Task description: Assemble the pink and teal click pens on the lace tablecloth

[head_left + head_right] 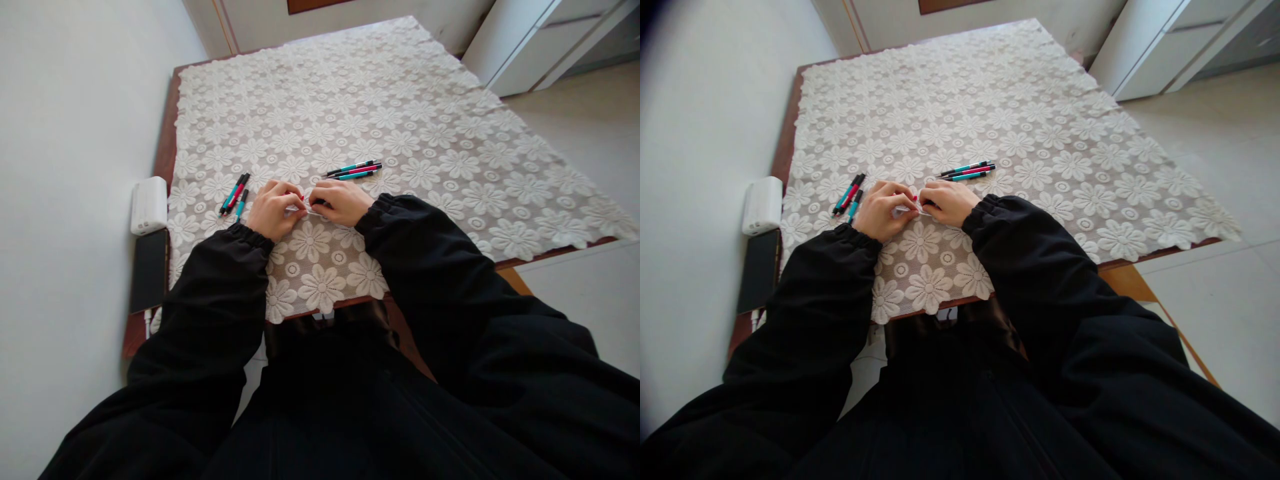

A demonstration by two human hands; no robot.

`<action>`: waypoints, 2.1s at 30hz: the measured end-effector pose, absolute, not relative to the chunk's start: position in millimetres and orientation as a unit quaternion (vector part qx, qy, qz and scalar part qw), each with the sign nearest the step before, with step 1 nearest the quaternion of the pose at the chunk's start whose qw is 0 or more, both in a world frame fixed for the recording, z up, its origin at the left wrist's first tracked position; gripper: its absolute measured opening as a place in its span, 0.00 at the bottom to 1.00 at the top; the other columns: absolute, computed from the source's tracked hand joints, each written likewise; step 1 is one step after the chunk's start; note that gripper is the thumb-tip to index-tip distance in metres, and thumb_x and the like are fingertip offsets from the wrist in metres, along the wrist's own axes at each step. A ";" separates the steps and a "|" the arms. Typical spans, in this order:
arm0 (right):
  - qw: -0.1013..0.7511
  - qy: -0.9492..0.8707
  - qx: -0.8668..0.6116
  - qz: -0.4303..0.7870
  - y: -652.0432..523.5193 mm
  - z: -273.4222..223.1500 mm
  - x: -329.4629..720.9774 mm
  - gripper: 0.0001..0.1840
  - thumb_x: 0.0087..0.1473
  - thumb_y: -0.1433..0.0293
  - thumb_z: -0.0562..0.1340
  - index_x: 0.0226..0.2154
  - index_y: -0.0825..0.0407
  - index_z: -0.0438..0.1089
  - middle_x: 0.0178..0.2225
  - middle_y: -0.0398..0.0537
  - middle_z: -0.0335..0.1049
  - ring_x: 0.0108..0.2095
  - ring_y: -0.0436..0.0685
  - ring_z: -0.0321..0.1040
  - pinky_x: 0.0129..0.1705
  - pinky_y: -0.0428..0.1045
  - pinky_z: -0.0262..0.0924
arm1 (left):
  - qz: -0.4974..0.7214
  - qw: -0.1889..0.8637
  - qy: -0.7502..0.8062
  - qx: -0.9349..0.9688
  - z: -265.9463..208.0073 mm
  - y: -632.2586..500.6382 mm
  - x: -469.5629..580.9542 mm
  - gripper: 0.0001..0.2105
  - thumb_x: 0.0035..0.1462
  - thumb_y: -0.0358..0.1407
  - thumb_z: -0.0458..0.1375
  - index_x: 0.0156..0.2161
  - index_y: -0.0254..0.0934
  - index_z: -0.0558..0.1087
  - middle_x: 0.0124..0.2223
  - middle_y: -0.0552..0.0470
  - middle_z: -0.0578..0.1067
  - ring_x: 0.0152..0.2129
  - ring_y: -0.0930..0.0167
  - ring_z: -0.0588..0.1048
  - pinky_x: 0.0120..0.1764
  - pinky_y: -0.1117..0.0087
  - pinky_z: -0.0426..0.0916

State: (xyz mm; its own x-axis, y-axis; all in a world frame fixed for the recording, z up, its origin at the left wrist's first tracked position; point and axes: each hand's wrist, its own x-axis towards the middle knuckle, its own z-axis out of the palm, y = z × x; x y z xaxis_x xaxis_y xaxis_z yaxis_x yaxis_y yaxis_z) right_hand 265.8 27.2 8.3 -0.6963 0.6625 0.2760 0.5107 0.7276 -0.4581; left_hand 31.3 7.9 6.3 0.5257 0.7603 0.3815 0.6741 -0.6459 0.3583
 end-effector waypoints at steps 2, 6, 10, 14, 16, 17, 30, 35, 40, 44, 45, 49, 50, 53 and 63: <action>0.216 -0.905 -0.324 0.174 27.7 7.8 266.1 0.11 0.63 0.68 0.59 0.41 0.53 0.77 0.39 0.51 0.73 0.41 0.58 0.65 0.43 0.52 0.54 | 0.249 0.078 0.414 0.872 6.4 8.7 31.1 0.04 0.62 0.38 0.66 0.38 0.41 0.82 0.47 0.47 0.80 0.50 0.58 0.73 0.56 0.51 0.70; 0.214 -0.907 -0.321 0.169 28.2 7.5 266.3 0.11 0.63 0.68 0.59 0.41 0.52 0.77 0.39 0.51 0.73 0.41 0.58 0.66 0.43 0.52 0.54 | 0.230 0.081 0.417 0.876 7.5 8.6 32.0 0.06 0.64 0.38 0.64 0.40 0.40 0.82 0.48 0.45 0.79 0.50 0.57 0.72 0.56 0.51 0.70; 0.217 -0.904 -0.330 0.164 27.2 8.5 265.9 0.11 0.64 0.68 0.58 0.41 0.52 0.77 0.40 0.51 0.74 0.41 0.59 0.66 0.43 0.52 0.54 | 0.226 0.088 0.427 0.871 9.7 7.4 33.6 0.07 0.65 0.37 0.60 0.41 0.39 0.80 0.48 0.44 0.79 0.50 0.56 0.72 0.56 0.51 0.69; 0.224 -0.895 -0.349 0.165 26.0 10.0 265.6 0.13 0.66 0.66 0.56 0.42 0.52 0.77 0.40 0.51 0.75 0.41 0.58 0.66 0.43 0.52 0.54 | 0.235 0.099 0.448 0.857 10.8 6.2 34.1 0.06 0.66 0.36 0.58 0.41 0.40 0.77 0.42 0.46 0.80 0.46 0.58 0.74 0.53 0.55 0.70; 0.224 -0.892 -0.357 0.165 25.7 10.6 265.5 0.14 0.67 0.66 0.56 0.41 0.52 0.76 0.40 0.51 0.75 0.40 0.58 0.66 0.42 0.52 0.53 | 0.248 0.121 0.460 0.844 10.6 5.4 33.9 0.06 0.67 0.36 0.57 0.44 0.40 0.76 0.38 0.48 0.80 0.41 0.61 0.76 0.49 0.59 0.70; 0.227 -0.890 -0.361 0.164 25.6 10.9 265.5 0.14 0.67 0.65 0.56 0.41 0.52 0.76 0.40 0.51 0.75 0.40 0.58 0.66 0.41 0.52 0.53 | 0.258 0.137 0.465 0.836 10.5 5.0 33.8 0.07 0.68 0.36 0.56 0.46 0.40 0.75 0.37 0.49 0.80 0.39 0.63 0.76 0.46 0.61 0.70; 0.298 -0.840 -0.422 0.163 24.7 16.3 265.2 0.12 0.66 0.66 0.57 0.41 0.52 0.75 0.41 0.51 0.76 0.38 0.57 0.65 0.42 0.52 0.53 | 0.313 0.182 0.443 0.820 11.9 4.2 33.7 0.14 0.62 0.29 0.53 0.38 0.39 0.82 0.40 0.47 0.80 0.35 0.67 0.77 0.41 0.64 0.72; 0.311 -0.839 -0.412 0.171 24.7 16.4 265.1 0.12 0.66 0.66 0.56 0.41 0.52 0.75 0.41 0.51 0.76 0.37 0.56 0.64 0.42 0.52 0.54 | 0.348 0.216 0.482 0.774 10.6 3.1 35.5 0.12 0.60 0.31 0.56 0.37 0.38 0.84 0.39 0.47 0.80 0.32 0.68 0.76 0.35 0.66 0.72; 0.317 -0.851 -0.378 0.182 22.0 18.8 265.0 0.13 0.68 0.65 0.55 0.42 0.52 0.74 0.41 0.51 0.75 0.37 0.56 0.64 0.43 0.52 0.55 | 0.393 0.370 0.504 0.674 7.2 3.7 40.8 0.09 0.57 0.37 0.62 0.39 0.36 0.82 0.39 0.47 0.81 0.29 0.69 0.78 0.33 0.67 0.75; 0.298 -0.874 -0.338 0.184 20.3 19.4 265.0 0.14 0.69 0.64 0.55 0.43 0.51 0.74 0.41 0.50 0.74 0.38 0.55 0.64 0.43 0.52 0.55 | 0.409 0.525 0.466 0.583 10.6 2.2 47.1 0.16 0.55 0.43 0.67 0.45 0.35 0.81 0.42 0.45 0.82 0.41 0.62 0.83 0.43 0.59 0.80; 0.295 -0.878 -0.330 0.182 20.2 19.2 265.0 0.13 0.69 0.64 0.55 0.43 0.51 0.74 0.41 0.49 0.74 0.38 0.55 0.64 0.43 0.52 0.55 | 0.414 0.549 0.457 0.565 11.7 2.0 48.0 0.17 0.55 0.43 0.68 0.46 0.35 0.81 0.45 0.44 0.82 0.44 0.60 0.83 0.46 0.57 0.81; 0.281 -0.895 -0.295 0.179 20.9 16.9 265.2 0.12 0.69 0.64 0.56 0.43 0.50 0.75 0.40 0.49 0.73 0.39 0.56 0.63 0.43 0.52 0.55 | 0.408 0.619 0.438 0.508 14.1 3.1 48.2 0.17 0.55 0.43 0.69 0.47 0.36 0.82 0.48 0.44 0.83 0.50 0.58 0.82 0.53 0.54 0.80; 0.277 -0.900 -0.285 0.179 21.4 15.9 265.4 0.12 0.69 0.65 0.56 0.44 0.50 0.75 0.40 0.49 0.73 0.39 0.56 0.63 0.43 0.52 0.55 | 0.404 0.630 0.437 0.500 14.1 3.6 47.7 0.17 0.55 0.42 0.70 0.47 0.36 0.82 0.48 0.44 0.84 0.51 0.59 0.82 0.54 0.54 0.80; 0.270 -0.912 -0.257 0.171 23.4 12.6 266.3 0.11 0.68 0.66 0.57 0.44 0.49 0.75 0.41 0.49 0.72 0.41 0.56 0.63 0.44 0.52 0.56 | 0.396 0.643 0.433 0.493 13.8 4.6 46.1 0.17 0.53 0.41 0.73 0.46 0.35 0.83 0.47 0.44 0.84 0.49 0.59 0.83 0.57 0.53 0.79; 0.249 -0.926 -0.259 0.119 25.0 12.4 267.9 0.14 0.71 0.63 0.57 0.44 0.47 0.79 0.42 0.50 0.72 0.43 0.58 0.62 0.45 0.53 0.56 | 0.361 0.644 0.461 0.493 9.3 7.4 43.8 0.14 0.51 0.38 0.74 0.42 0.34 0.84 0.42 0.44 0.85 0.41 0.60 0.85 0.52 0.53 0.81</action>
